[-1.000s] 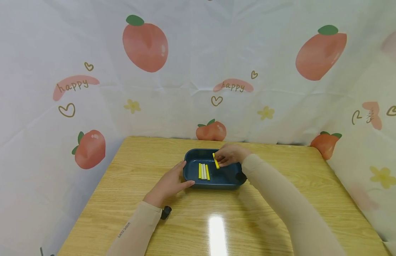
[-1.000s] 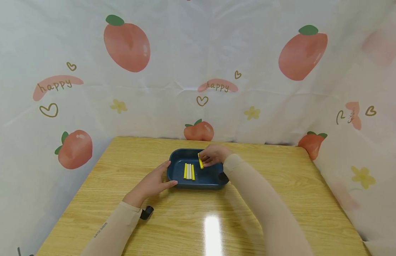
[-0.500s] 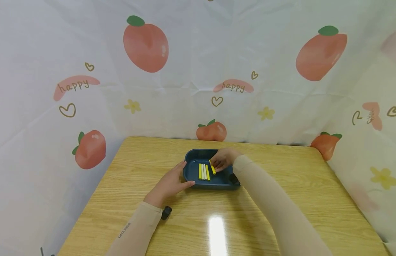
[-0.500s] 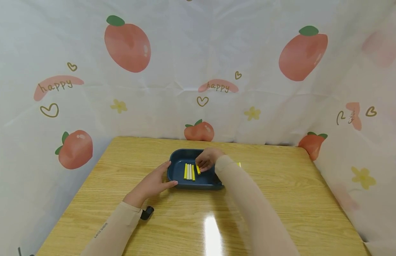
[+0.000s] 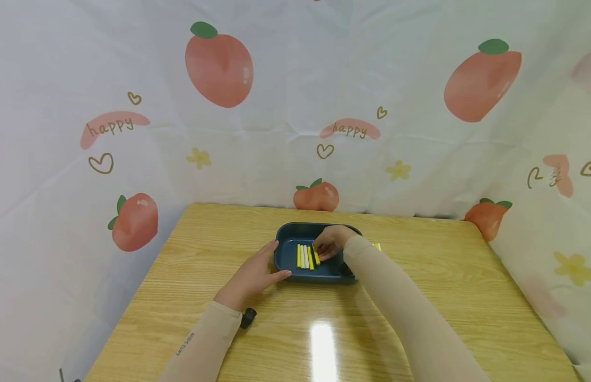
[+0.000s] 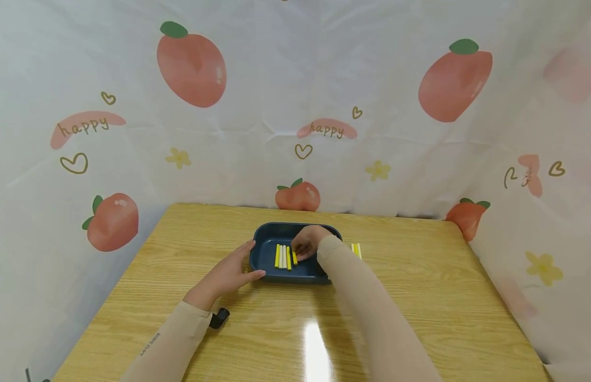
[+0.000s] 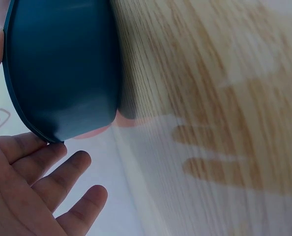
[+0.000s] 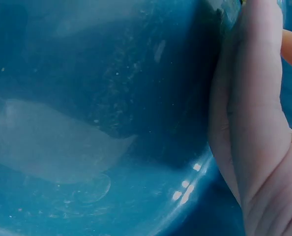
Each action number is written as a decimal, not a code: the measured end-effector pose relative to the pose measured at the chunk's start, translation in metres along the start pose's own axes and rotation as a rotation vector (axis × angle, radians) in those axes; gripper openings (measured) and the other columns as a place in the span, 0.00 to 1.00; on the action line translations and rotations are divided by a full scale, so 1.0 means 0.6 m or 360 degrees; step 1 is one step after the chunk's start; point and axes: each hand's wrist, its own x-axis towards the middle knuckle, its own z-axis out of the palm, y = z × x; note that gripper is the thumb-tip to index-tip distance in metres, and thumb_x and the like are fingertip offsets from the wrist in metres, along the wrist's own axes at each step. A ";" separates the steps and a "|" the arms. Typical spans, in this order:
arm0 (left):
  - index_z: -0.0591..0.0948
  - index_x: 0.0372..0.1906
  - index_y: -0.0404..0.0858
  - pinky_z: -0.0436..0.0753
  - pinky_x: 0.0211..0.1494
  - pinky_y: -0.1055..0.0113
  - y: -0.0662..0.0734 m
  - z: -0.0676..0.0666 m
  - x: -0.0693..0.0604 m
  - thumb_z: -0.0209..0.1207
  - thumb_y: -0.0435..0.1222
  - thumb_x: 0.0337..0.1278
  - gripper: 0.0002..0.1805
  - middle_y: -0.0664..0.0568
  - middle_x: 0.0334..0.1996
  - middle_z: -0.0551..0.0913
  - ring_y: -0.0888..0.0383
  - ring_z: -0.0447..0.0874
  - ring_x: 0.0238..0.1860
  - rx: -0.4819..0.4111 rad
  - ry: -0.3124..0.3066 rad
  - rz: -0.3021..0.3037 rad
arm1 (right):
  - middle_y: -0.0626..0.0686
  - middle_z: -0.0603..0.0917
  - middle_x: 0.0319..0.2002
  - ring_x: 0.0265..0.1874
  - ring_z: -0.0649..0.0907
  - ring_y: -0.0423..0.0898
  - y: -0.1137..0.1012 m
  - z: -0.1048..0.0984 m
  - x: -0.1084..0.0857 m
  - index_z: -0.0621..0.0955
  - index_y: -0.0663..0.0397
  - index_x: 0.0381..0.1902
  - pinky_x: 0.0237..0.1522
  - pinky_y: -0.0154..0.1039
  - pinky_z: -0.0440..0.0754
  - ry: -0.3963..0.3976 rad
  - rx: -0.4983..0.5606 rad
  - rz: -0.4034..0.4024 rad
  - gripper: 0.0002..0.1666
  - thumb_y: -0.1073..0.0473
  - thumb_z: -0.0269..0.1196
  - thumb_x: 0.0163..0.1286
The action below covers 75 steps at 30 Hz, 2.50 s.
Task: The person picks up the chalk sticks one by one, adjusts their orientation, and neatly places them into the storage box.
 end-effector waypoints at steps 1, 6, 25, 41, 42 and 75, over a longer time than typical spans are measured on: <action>0.53 0.81 0.41 0.63 0.75 0.48 0.000 0.000 0.000 0.66 0.58 0.58 0.54 0.46 0.79 0.54 0.46 0.56 0.76 0.0000 0.0000 0.0001 | 0.61 0.84 0.38 0.26 0.85 0.46 -0.001 0.001 0.000 0.81 0.68 0.51 0.36 0.36 0.87 0.0004 -0.0012 -0.0002 0.16 0.66 0.64 0.66; 0.53 0.80 0.40 0.63 0.75 0.49 -0.001 0.000 0.001 0.66 0.58 0.59 0.54 0.46 0.79 0.54 0.46 0.56 0.76 -0.0006 0.0003 0.0017 | 0.60 0.85 0.35 0.23 0.86 0.45 -0.002 0.005 0.009 0.83 0.69 0.43 0.34 0.37 0.88 0.0015 -0.0063 -0.0015 0.11 0.67 0.65 0.65; 0.52 0.80 0.39 0.62 0.75 0.48 0.001 0.000 -0.001 0.65 0.57 0.59 0.54 0.45 0.79 0.53 0.46 0.56 0.77 0.0001 0.0000 0.0031 | 0.59 0.84 0.35 0.28 0.85 0.47 0.001 -0.018 -0.022 0.83 0.69 0.47 0.37 0.37 0.87 -0.0077 -0.0061 -0.0083 0.12 0.64 0.63 0.71; 0.53 0.80 0.39 0.62 0.75 0.48 -0.002 0.001 0.002 0.66 0.57 0.59 0.54 0.45 0.79 0.53 0.45 0.56 0.77 0.0005 0.0012 0.0029 | 0.60 0.86 0.39 0.34 0.86 0.49 -0.002 -0.054 -0.128 0.85 0.65 0.45 0.40 0.42 0.88 -0.0003 -0.0503 -0.0508 0.12 0.61 0.60 0.74; 0.53 0.80 0.39 0.62 0.75 0.49 -0.002 0.001 0.002 0.66 0.58 0.59 0.54 0.45 0.79 0.53 0.45 0.56 0.77 0.0008 0.0010 0.0029 | 0.59 0.85 0.38 0.33 0.86 0.49 -0.001 -0.057 -0.134 0.85 0.64 0.43 0.39 0.42 0.88 0.0003 -0.0511 -0.0521 0.11 0.61 0.59 0.74; 0.52 0.81 0.41 0.63 0.74 0.48 -0.003 0.000 0.000 0.65 0.59 0.58 0.55 0.46 0.79 0.52 0.45 0.55 0.77 0.0003 -0.0001 0.0032 | 0.63 0.80 0.39 0.36 0.82 0.57 0.137 -0.112 -0.211 0.78 0.68 0.44 0.39 0.47 0.86 0.0398 -0.0325 -0.0843 0.11 0.62 0.58 0.75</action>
